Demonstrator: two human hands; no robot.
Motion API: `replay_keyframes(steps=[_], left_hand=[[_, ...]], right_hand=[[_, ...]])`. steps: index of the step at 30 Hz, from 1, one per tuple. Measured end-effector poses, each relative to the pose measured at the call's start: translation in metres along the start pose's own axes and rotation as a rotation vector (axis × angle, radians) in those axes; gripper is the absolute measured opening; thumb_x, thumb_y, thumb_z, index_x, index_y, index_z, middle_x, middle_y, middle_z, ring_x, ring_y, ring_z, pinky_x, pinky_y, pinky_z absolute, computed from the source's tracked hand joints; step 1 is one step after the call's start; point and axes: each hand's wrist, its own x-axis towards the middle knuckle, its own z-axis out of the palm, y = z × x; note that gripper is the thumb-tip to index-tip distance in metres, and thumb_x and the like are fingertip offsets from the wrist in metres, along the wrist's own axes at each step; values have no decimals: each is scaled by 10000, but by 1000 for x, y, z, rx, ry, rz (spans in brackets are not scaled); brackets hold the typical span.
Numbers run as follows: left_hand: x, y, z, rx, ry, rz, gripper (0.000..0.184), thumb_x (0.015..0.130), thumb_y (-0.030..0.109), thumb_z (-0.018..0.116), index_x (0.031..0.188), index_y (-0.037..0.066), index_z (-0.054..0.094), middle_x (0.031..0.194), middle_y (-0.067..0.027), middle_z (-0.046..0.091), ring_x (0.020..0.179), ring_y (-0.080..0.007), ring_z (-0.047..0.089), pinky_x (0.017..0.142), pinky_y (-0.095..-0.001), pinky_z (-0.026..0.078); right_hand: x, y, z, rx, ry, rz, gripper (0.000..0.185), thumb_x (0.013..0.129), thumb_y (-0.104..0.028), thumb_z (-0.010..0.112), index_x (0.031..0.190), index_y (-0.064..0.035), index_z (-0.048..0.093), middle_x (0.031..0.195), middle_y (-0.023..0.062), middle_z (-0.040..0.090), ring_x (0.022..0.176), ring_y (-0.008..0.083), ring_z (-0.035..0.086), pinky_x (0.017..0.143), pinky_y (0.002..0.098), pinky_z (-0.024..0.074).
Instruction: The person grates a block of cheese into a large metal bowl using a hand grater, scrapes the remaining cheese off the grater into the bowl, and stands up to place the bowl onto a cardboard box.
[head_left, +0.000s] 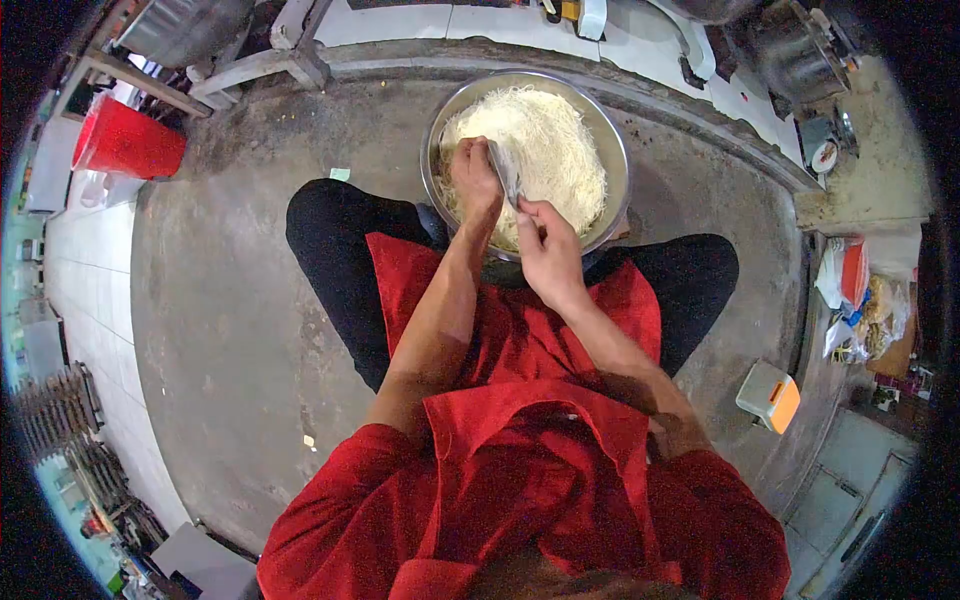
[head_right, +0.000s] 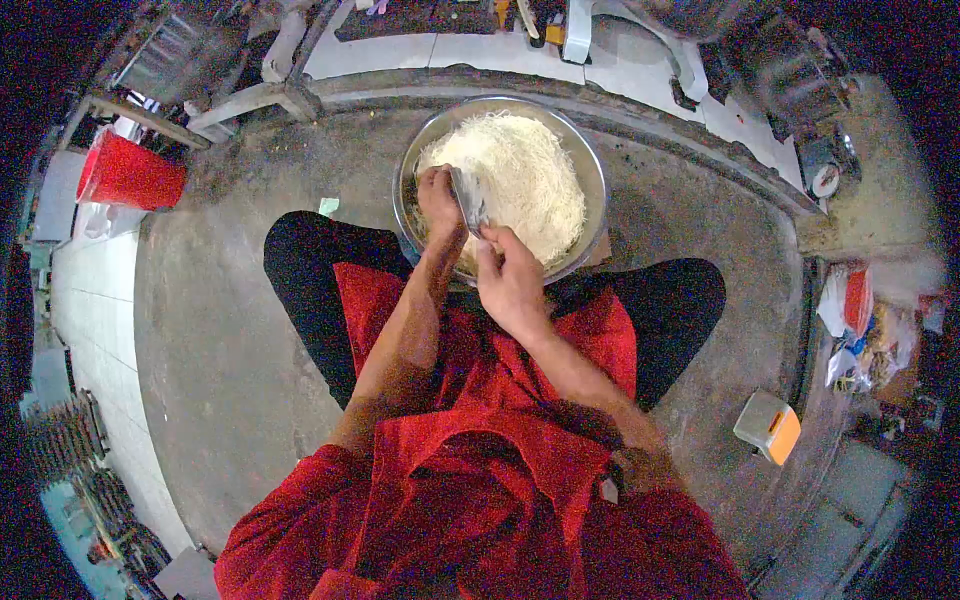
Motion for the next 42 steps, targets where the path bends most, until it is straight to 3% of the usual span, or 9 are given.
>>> replay_keyframes(steps=[5, 7, 11, 15, 20, 25, 33, 38, 42], left_hand=[[-5, 10, 2, 64, -65, -60, 341, 1015, 312, 552, 934, -10, 633, 775, -81, 601, 703, -186, 546, 634, -400, 474], [-11, -3, 8, 95, -47, 398, 307, 1019, 320, 566, 933, 28, 600, 762, -27, 549, 655, -152, 511, 556, -354, 453], [-23, 18, 9, -289, -192, -171, 267, 1027, 293, 567, 906, 55, 566, 769, 2, 526, 636, -95, 464, 514, -297, 406], [-15, 1, 1, 106, -43, 346, 267, 1018, 269, 570, 877, 42, 568, 723, -2, 521, 597, -98, 440, 514, -314, 384], [-10, 23, -1, 15, -80, -121, 223, 959, 196, 597, 968, -25, 618, 885, -136, 599, 796, -208, 548, 794, -395, 466], [-5, -4, 14, -42, 46, 56, 284, 970, 270, 607, 885, -1, 601, 642, -79, 521, 581, -169, 483, 562, -380, 419], [-23, 14, 11, -161, -124, -11, 239, 981, 213, 618, 839, 25, 580, 686, -18, 555, 596, -116, 475, 532, -322, 411], [-13, 11, 6, -235, -36, -162, 234, 980, 178, 594, 821, 8, 567, 679, -18, 518, 666, -125, 441, 601, -353, 382], [-18, 23, 12, -186, -36, -81, 244, 979, 177, 589, 827, -13, 561, 691, -43, 535, 671, -129, 455, 613, -344, 398]], right_hand=[[19, 8, -17, 66, 26, 75, 271, 1050, -187, 588, 1247, -20, 672, 941, 40, 682, 784, 89, 571, 692, 264, 475], [54, 13, -18, 235, 4, 330, 294, 1007, -220, 627, 1198, -6, 694, 1036, 141, 753, 869, 199, 689, 789, 358, 548], [95, -2, -21, 298, -144, 534, 289, 1005, -227, 629, 1185, -13, 702, 934, 105, 746, 771, 184, 657, 708, 362, 537], [72, 17, 5, 216, -98, 314, 275, 1003, -221, 623, 1144, 0, 704, 871, 123, 730, 720, 180, 642, 684, 372, 528], [-2, 18, 1, -39, 56, -51, 235, 1053, -171, 587, 1187, -18, 703, 890, 39, 668, 761, 80, 560, 666, 272, 475], [6, 5, -22, 226, -8, 375, 279, 1019, -188, 617, 1216, -1, 680, 1085, 154, 741, 1006, 178, 662, 913, 324, 508], [89, -1, -12, 417, -153, 515, 260, 1025, -234, 623, 1129, -13, 710, 724, 32, 621, 490, 103, 498, 408, 324, 375], [29, 7, -1, 64, -78, 213, 239, 1012, -207, 633, 1142, -20, 704, 953, 174, 752, 851, 307, 730, 800, 397, 554], [-2, 10, -11, 141, -39, 305, 231, 1018, -154, 622, 1175, 0, 692, 1010, 152, 735, 863, 232, 688, 802, 359, 539]])
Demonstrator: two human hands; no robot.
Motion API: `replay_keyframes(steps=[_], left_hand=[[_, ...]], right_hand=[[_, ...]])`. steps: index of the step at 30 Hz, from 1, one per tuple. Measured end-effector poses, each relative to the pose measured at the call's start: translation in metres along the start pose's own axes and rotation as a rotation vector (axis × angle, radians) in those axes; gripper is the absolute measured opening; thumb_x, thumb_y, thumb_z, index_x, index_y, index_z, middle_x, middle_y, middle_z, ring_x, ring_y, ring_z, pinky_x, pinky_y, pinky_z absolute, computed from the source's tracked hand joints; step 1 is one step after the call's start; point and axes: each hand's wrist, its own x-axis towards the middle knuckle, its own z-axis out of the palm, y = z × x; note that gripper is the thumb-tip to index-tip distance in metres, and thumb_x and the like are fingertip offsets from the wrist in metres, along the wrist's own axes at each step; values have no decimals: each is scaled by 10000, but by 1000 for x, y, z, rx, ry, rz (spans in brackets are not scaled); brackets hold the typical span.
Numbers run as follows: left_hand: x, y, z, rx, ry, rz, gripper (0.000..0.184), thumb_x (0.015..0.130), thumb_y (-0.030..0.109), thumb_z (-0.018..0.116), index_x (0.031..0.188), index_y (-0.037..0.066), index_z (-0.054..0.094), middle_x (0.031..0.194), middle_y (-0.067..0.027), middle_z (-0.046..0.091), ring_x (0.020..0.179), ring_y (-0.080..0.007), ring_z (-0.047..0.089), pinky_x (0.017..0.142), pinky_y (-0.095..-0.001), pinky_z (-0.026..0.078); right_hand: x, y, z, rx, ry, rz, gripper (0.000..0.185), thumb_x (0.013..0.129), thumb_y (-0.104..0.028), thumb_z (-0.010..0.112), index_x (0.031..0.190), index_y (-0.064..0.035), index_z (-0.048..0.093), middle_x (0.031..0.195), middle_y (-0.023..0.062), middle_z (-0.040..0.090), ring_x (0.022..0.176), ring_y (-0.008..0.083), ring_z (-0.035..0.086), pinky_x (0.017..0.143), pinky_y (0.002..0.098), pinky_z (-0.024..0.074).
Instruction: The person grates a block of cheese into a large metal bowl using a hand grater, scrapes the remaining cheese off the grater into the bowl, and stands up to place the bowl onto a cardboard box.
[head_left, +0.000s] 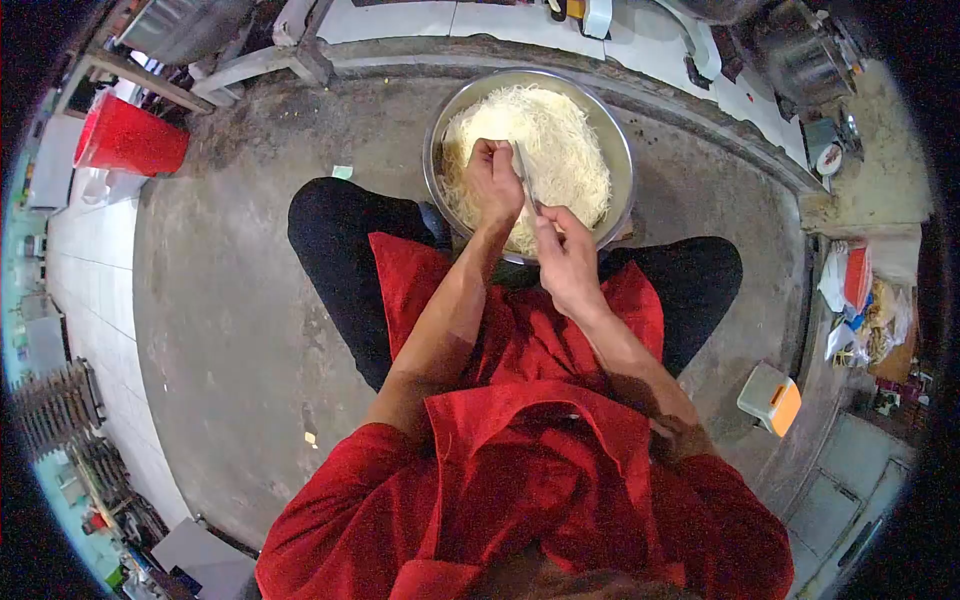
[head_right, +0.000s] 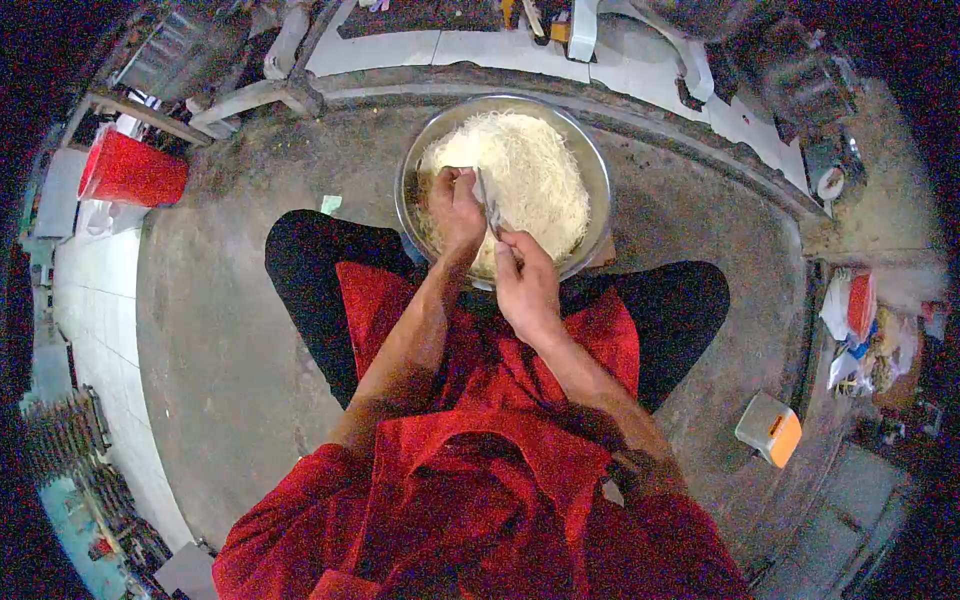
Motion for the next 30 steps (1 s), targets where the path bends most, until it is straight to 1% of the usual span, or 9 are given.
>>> replay_keyframes(steps=[10, 13, 15, 19, 20, 24, 26, 28, 30], left_hand=[[-9, 3, 0, -73, -76, 29, 216, 992, 178, 602, 856, 14, 576, 761, -16, 571, 679, -109, 474, 597, -320, 405], [1, 1, -9, -8, -61, 27, 183, 983, 157, 597, 873, 11, 581, 785, -29, 599, 698, -114, 496, 618, -319, 431], [6, 2, -12, -58, 26, 53, 155, 964, 133, 587, 874, 7, 589, 792, -41, 617, 719, -124, 515, 644, -321, 449], [7, -1, -14, -6, 48, 53, 166, 949, 137, 581, 870, -8, 603, 787, -54, 629, 736, -127, 533, 664, -332, 458], [6, 0, -12, -6, 48, 52, 166, 949, 137, 581, 870, -8, 603, 787, -54, 629, 736, -127, 533, 664, -332, 458], [9, -9, -7, 127, 66, 36, 209, 966, 170, 586, 902, -27, 614, 785, -95, 630, 742, -199, 561, 704, -372, 475], [20, -17, -12, 233, 114, 87, 230, 973, 186, 585, 906, -33, 613, 793, -115, 631, 752, -228, 571, 713, -389, 480], [32, -43, -25, 318, 109, 369, 274, 984, 225, 585, 921, -41, 599, 823, -155, 626, 787, -272, 584, 747, -410, 488], [49, -58, -33, 162, 137, 125, 280, 998, 264, 594, 966, -14, 588, 840, -115, 607, 763, -230, 589, 690, -374, 493]], right_hand=[[73, -37, -5, 233, -91, 174, 265, 1008, -189, 626, 1175, 1, 703, 846, 36, 693, 740, 138, 614, 708, 313, 519], [75, -42, 6, 179, -180, 293, 276, 1003, -202, 631, 1174, 4, 701, 863, 81, 729, 770, 193, 662, 756, 344, 544], [57, -17, 18, -23, -72, -140, 282, 1007, -211, 623, 1165, 9, 699, 903, 138, 743, 775, 229, 690, 752, 365, 550], [20, -20, 14, -4, -70, -32, 274, 1012, -200, 616, 1159, 15, 698, 975, 192, 743, 864, 251, 714, 821, 367, 550], [16, -10, 15, -3, -36, -106, 229, 1048, -176, 611, 1172, -2, 694, 768, -14, 581, 667, 63, 490, 581, 256, 406], [7, 1, 0, 117, -35, -38, 213, 1055, -191, 612, 1193, -52, 697, 690, -44, 525, 552, 38, 417, 463, 249, 326], [7, -10, -10, 238, -43, 190, 282, 1017, -212, 639, 1189, 1, 705, 1119, 126, 742, 982, 220, 684, 886, 345, 533], [27, -12, -25, 247, -60, 255, 298, 992, -217, 682, 1204, -7, 692, 985, 95, 724, 779, 162, 645, 682, 320, 518], [49, -22, -32, 332, -100, 366, 310, 984, -219, 694, 1210, -7, 686, 927, 84, 714, 704, 141, 620, 602, 312, 497]])
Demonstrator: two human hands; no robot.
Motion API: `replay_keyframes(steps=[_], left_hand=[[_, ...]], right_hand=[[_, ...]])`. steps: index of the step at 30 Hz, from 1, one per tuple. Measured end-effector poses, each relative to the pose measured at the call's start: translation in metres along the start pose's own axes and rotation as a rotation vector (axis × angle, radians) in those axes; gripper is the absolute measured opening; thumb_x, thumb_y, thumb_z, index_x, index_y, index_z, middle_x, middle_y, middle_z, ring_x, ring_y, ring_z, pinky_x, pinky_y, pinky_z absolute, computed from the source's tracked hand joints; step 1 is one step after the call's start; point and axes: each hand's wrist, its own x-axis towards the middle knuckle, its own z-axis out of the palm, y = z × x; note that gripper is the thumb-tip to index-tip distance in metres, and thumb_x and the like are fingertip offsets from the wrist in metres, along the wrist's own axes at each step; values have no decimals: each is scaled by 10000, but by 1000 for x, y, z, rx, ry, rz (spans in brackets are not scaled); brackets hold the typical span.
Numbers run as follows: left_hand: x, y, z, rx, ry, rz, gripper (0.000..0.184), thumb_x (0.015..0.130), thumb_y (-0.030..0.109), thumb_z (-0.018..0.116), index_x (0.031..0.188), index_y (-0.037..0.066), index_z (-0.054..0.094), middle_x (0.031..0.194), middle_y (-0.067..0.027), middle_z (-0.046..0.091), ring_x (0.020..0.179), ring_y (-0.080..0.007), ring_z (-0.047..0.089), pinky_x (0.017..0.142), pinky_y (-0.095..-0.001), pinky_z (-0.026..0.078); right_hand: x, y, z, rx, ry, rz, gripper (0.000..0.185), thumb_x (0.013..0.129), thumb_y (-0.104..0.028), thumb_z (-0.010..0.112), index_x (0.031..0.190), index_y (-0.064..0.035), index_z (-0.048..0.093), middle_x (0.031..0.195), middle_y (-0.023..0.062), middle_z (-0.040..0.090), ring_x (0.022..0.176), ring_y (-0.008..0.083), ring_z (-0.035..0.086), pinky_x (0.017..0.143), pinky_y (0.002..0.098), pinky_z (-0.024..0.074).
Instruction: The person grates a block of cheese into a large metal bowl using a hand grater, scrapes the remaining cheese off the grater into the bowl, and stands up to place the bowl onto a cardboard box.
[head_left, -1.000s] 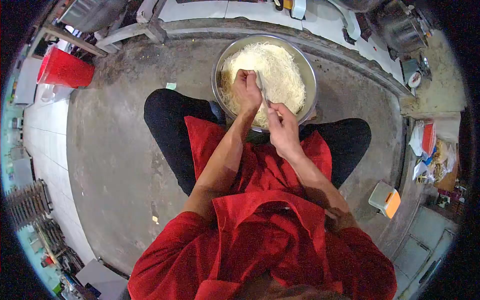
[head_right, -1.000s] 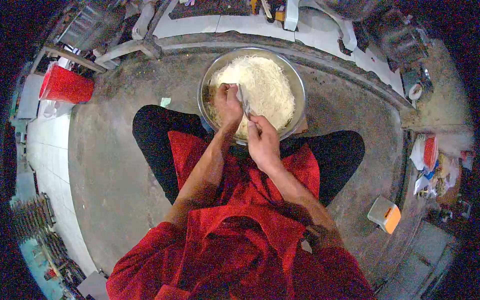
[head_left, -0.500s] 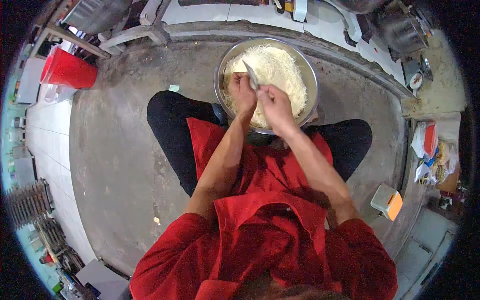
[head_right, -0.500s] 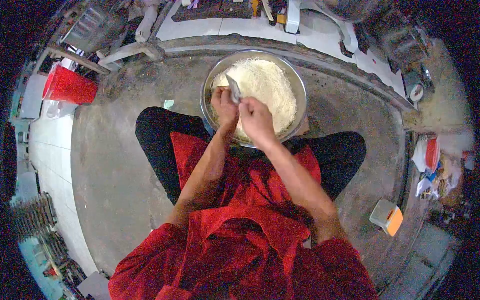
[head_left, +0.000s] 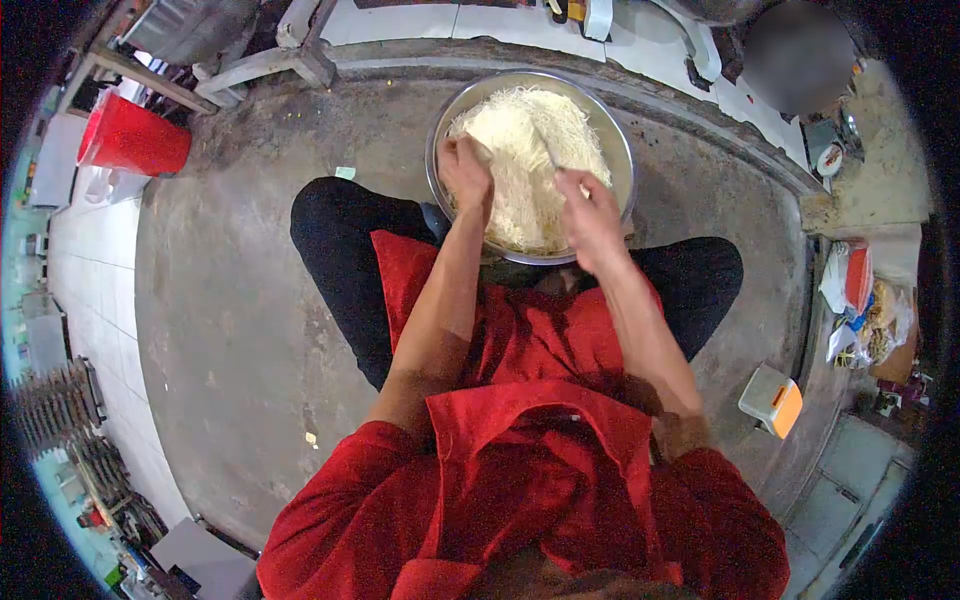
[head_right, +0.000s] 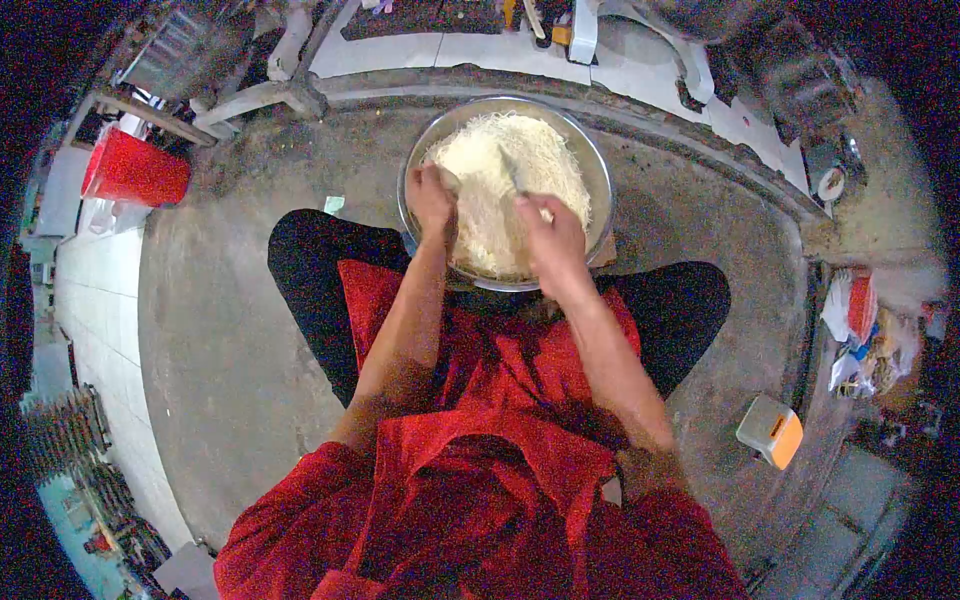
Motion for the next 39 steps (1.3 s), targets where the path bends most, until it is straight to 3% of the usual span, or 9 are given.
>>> replay_keyframes(steps=[3, 6, 11, 17, 24, 29, 33, 37, 39], left_hand=[[7, 19, -8, -222, 10, -305, 315, 1008, 342, 620, 992, 35, 550, 890, -78, 585, 694, -176, 569, 563, -323, 473], [16, 1, -11, -96, 24, -331, 340, 1008, 350, 622, 1037, 19, 548, 910, -91, 587, 731, -180, 579, 591, -338, 486], [10, 21, -14, 110, 71, -344, 433, 998, 372, 578, 1119, -43, 568, 1023, -244, 675, 971, -362, 650, 939, -450, 486], [4, 26, -15, 210, 73, -246, 477, 1035, 382, 528, 1197, -65, 559, 1120, -301, 653, 1008, -409, 639, 961, -484, 473], [1, 34, -11, 234, -14, -230, 376, 1022, 340, 552, 1110, -25, 540, 1051, -309, 676, 993, -472, 656, 904, -516, 478], [-5, 17, -6, 353, -47, 98, 291, 1048, 270, 533, 1156, 4, 579, 923, -268, 679, 843, -439, 663, 795, -509, 492], [-18, 41, 4, 184, -172, 12, 268, 1049, 246, 557, 1179, 17, 604, 882, -180, 681, 746, -314, 650, 697, -427, 496], [-25, 57, 10, -204, -387, -382, 238, 1012, 199, 630, 1183, 34, 623, 925, -65, 681, 762, -114, 608, 637, -280, 468], [-32, 72, 10, -162, -496, -431, 239, 1009, 205, 647, 1160, 20, 630, 938, -83, 689, 778, -126, 627, 648, -277, 489]], right_hand=[[31, -14, 2, -141, 116, -170, 340, 956, -232, 711, 1220, -20, 678, 831, 58, 687, 599, 119, 560, 497, 310, 429], [57, 0, 11, -363, 88, -290, 386, 906, -246, 717, 1234, -44, 685, 874, 142, 735, 698, 193, 674, 656, 342, 533], [18, 27, 31, -546, 58, -339, 387, 935, -269, 686, 1245, -38, 679, 997, 211, 760, 849, 297, 749, 799, 405, 569], [-9, 50, 21, -564, -54, -435, 381, 940, -256, 690, 1255, -42, 682, 1083, 194, 755, 861, 287, 746, 844, 394, 563], [59, 23, -23, -187, 102, -178, 340, 958, -203, 649, 1264, -55, 657, 730, 36, 624, 520, 130, 519, 458, 325, 409], [63, 29, -74, 61, 106, -1, 361, 1011, -215, 575, 1334, -53, 575, 639, -33, 442, 481, 94, 390, 386, 296, 274], [40, 21, -63, -167, 137, -85, 259, 1033, -166, 561, 1273, -68, 570, 891, 72, 678, 533, 82, 495, 418, 250, 381], [26, 7, -27, -634, 277, -571, 606, 1042, -209, 604, 1570, -109, 325, 1115, 181, 712, 839, 213, 716, 639, 352, 552], [21, -8, -13, -551, 137, -401, 638, 1017, -274, 662, 1547, -52, 387, 1127, 199, 722, 1000, 255, 727, 807, 394, 568]])
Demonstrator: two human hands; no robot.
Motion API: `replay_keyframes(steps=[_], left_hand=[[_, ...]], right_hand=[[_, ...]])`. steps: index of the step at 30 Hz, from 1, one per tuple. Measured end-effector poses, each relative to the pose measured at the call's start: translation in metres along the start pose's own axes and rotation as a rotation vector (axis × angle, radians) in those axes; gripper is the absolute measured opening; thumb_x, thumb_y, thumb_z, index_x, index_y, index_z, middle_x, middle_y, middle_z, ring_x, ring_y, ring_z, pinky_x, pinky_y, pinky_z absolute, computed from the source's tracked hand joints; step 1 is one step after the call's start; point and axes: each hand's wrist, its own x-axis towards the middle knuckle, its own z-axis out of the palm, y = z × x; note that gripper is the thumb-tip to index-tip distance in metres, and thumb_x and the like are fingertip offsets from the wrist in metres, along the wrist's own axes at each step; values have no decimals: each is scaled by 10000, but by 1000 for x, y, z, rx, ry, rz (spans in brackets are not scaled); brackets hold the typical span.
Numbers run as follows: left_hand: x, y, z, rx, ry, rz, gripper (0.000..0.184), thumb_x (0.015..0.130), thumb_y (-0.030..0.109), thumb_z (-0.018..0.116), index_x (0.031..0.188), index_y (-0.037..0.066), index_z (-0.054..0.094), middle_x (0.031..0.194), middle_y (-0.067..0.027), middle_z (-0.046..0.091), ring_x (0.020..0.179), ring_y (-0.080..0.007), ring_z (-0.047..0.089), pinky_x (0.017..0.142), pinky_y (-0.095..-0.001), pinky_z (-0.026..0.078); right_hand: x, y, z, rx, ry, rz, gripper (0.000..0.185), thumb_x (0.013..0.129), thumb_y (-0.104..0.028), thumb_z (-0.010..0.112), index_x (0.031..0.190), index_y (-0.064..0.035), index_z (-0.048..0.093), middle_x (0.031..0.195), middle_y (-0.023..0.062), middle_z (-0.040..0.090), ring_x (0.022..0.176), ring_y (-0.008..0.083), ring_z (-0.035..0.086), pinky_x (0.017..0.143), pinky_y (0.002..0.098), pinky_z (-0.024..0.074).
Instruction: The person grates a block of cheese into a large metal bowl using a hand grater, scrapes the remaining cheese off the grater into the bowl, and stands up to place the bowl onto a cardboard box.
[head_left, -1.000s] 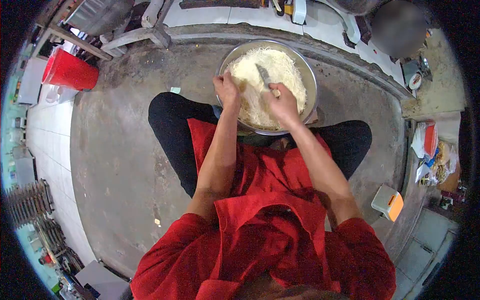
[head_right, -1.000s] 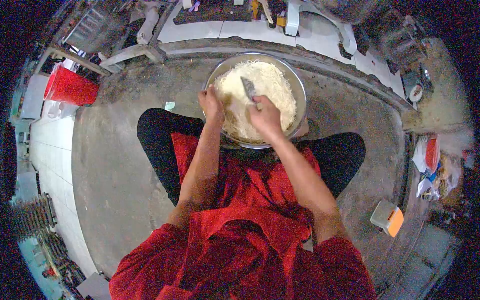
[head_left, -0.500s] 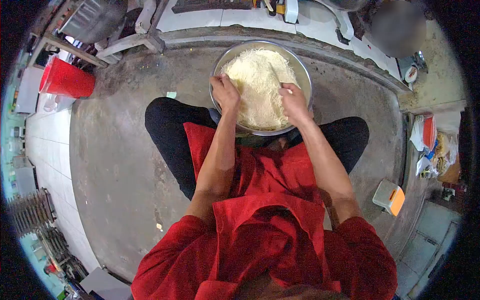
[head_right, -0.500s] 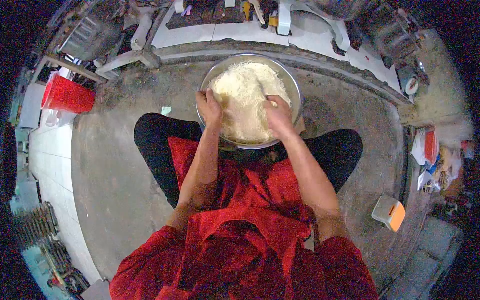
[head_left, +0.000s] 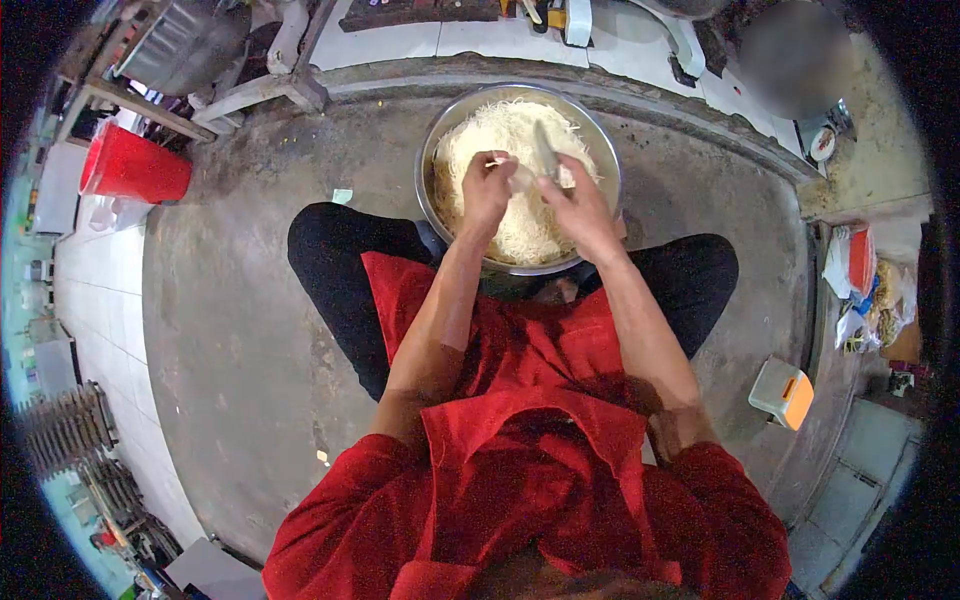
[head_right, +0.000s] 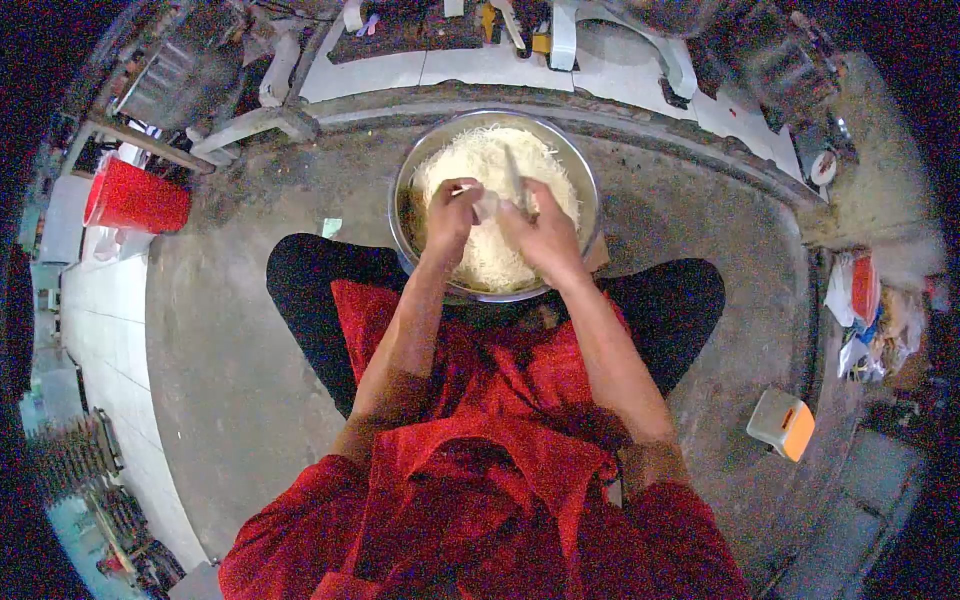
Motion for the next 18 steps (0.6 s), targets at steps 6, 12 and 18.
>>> replay_keyframes(steps=[6, 12, 18], left_hand=[[-5, 12, -4, -147, -189, -159, 389, 1010, 347, 692, 1086, -31, 636, 954, -117, 706, 753, -192, 676, 667, -353, 588], [0, 15, -12, 114, -64, -259, 444, 989, 388, 699, 1109, -37, 656, 1030, -185, 749, 774, -210, 702, 709, -363, 609], [-22, 8, 9, -224, -191, -423, 375, 955, 285, 729, 1159, 24, 554, 889, -81, 654, 726, -180, 672, 615, -359, 570]], right_hand=[[17, 7, 10, -34, -138, 32, 578, 953, -463, 718, 1252, 23, 622, 1039, 223, 731, 790, 296, 726, 701, 407, 576], [14, 18, -2, 914, -292, 375, 372, 1062, -410, 595, 1163, -51, 597, 882, 67, 656, 588, 65, 470, 457, 204, 322], [9, 19, 6, 1031, -352, 447, 456, 1100, -462, 469, 1147, -24, 585, 839, 95, 687, 544, 112, 540, 441, 241, 382]])
